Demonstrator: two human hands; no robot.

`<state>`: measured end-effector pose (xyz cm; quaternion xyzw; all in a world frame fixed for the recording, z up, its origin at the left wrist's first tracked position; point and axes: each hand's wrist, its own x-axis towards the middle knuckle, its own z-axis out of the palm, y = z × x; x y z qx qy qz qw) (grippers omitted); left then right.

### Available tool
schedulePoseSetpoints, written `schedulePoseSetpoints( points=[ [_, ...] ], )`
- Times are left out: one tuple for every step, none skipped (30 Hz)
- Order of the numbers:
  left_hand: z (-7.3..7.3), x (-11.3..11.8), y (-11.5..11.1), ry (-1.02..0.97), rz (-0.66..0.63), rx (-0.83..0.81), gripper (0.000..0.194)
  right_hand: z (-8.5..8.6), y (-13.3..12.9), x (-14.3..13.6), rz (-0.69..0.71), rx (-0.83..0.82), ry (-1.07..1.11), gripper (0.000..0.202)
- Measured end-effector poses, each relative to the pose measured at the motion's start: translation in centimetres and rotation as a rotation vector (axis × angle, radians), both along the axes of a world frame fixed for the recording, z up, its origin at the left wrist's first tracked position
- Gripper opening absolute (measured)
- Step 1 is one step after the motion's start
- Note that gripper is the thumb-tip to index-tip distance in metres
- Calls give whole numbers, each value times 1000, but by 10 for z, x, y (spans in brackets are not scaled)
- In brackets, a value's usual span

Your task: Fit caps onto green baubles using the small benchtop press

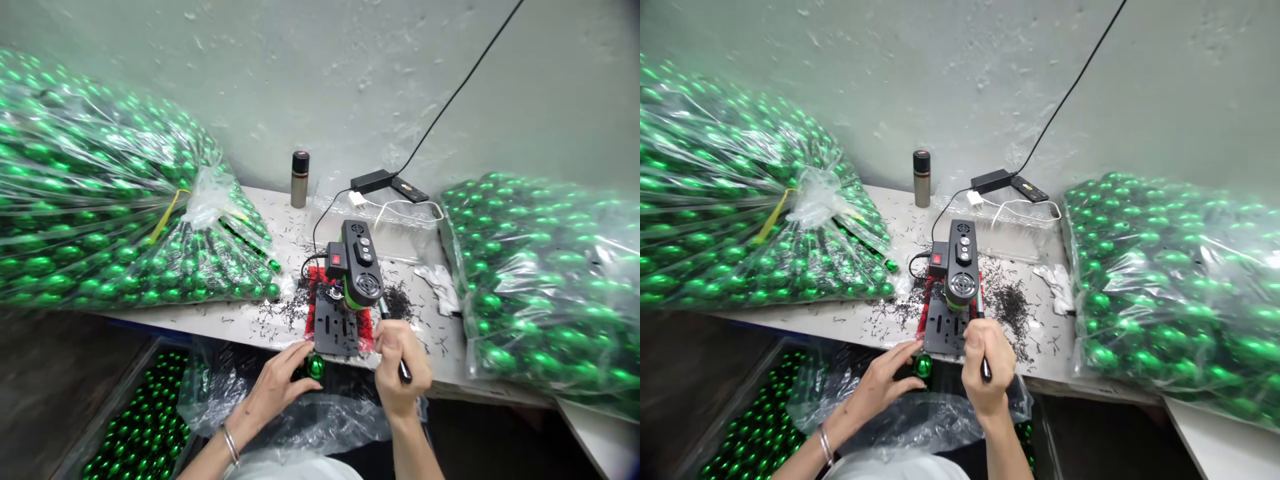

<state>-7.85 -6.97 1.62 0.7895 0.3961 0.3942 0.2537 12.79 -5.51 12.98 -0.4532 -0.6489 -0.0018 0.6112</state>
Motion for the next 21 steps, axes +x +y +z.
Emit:
schedulePoseSetpoints(
  points=[
    [3, -4, 7, 8, 20, 37, 53, -4, 0, 0, 0, 6, -4, 26],
    [8, -6, 19, 10, 64, 76, 50, -8, 0, 0, -2, 11, -4, 26],
    [14, -9, 35, 16, 129, 113, 42, -10, 0, 0, -4, 17, -3, 26],
    [22, -11, 55, 24, 212, 136, 33, -11, 0, 0, -5, 26, 1, 26],
    [30, -13, 77, 41, 296, 140, 28, -11, 1, 0, -5, 36, 4, 26],
    [38, -15, 99, 84, 371, 120, 25, -11, 1, 0, -4, 43, 6, 26],
    [46, -18, 121, 152, 436, 80, 20, -10, 1, 0, -2, 46, 3, 26],
    [51, -20, 141, 234, 472, 21, 16, -9, 1, 0, -1, 47, -2, 27],
    [55, -21, 159, 256, 483, -1, 16, -9, 1, 0, -2, 45, -11, 26],
    [58, -23, 172, 271, 490, -19, 18, -8, 1, 0, -2, 43, -23, 26],
    [58, -23, 183, 280, 489, -35, 20, -8, 1, 0, -2, 42, -33, 26],
    [57, -24, 190, 278, 484, -45, 22, -8, 1, 0, -2, 42, -43, 26],
    [56, -24, 194, 276, 479, -56, 22, -7, 0, 0, -2, 44, -50, 26],
    [54, -24, 196, 273, 475, -66, 19, -7, 0, 0, -3, 45, -56, 26],
    [53, -24, 197, 267, 471, -75, 15, -7, 0, 0, -5, 44, -62, 26],
    [53, -25, 196, 260, 469, -82, 9, -7, -1, 0, -8, 40, -66, 26],
    [53, -27, 194, 256, 472, -85, 4, -7, -1, 0, -11, 36, -71, 26],
    [55, -29, 191, 244, 476, -86, 12, -8, -1, 0, -12, 34, -76, 26],
    [57, -31, 186, 210, 477, -97, 21, -8, -1, 0, -12, 31, -77, 26],
    [60, -33, 180, 146, 469, -126, 30, -9, -1, 0, -10, 28, -77, 25],
    [63, -34, 172, 49, 447, -180, 38, -10, -1, 0, -9, 29, -72, 25]
  ],
)
